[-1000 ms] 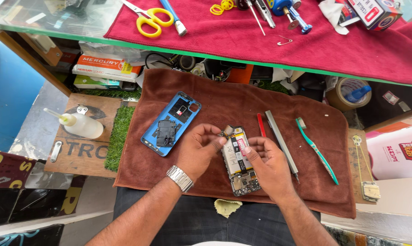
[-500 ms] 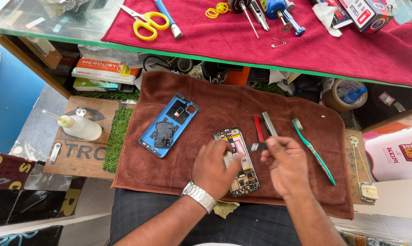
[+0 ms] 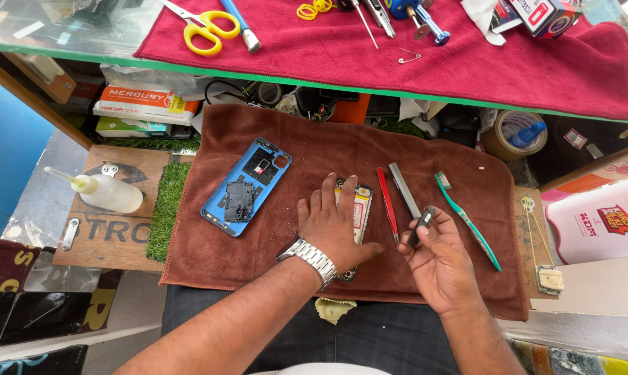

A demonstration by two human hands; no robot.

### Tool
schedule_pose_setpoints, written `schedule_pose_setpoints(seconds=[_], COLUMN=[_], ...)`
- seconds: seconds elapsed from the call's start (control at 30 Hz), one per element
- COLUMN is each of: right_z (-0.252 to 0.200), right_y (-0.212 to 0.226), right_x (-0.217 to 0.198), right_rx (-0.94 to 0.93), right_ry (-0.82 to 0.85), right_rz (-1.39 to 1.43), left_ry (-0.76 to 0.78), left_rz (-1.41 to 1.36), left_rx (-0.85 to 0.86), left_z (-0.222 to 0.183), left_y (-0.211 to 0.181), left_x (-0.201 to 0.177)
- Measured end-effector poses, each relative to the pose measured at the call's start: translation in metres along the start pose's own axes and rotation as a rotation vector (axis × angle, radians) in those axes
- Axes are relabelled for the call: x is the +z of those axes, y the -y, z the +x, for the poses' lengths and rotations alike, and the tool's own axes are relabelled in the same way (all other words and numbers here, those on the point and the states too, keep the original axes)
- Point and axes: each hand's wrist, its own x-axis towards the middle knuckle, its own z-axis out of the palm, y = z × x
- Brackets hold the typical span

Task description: The person disassembles a mobile phone using a screwdriver and plastic pry tools to remove components from the chassis. They apply a liquid cleaner to the internal parts and scrub them with a toothbrush before reassembling the internal boards.

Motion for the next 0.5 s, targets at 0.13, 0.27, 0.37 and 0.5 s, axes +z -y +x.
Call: schedule_pose_setpoints(seconds=[0.13,0.27,0.37,0.5], right_z=[-0.007,-0.01,-0.008,0.0], right_y=[-0.004,0.0,0.011,0.026], right_x=[0.006,0.003,0.008,0.005], right_rx=[-0.035,-0.067,-0.079,-0.507], right_ry=[-0.067,-0.174,-0.194,-0.251], right_rz=[-0.11,-0.38,-1.123,-1.641], left_ry=[0.074,0.145,0.001,-0.261], left_rz=[0.242,0.368,0.316,0.202], left_rx=[0.232,0.416,0.448,0.506], left_z=[0.005,0.008,0.001,-0.001], left_y=[0.006,0.034,0.05,0.059], left_x=[0.002,-0.013,-0.011,0.015])
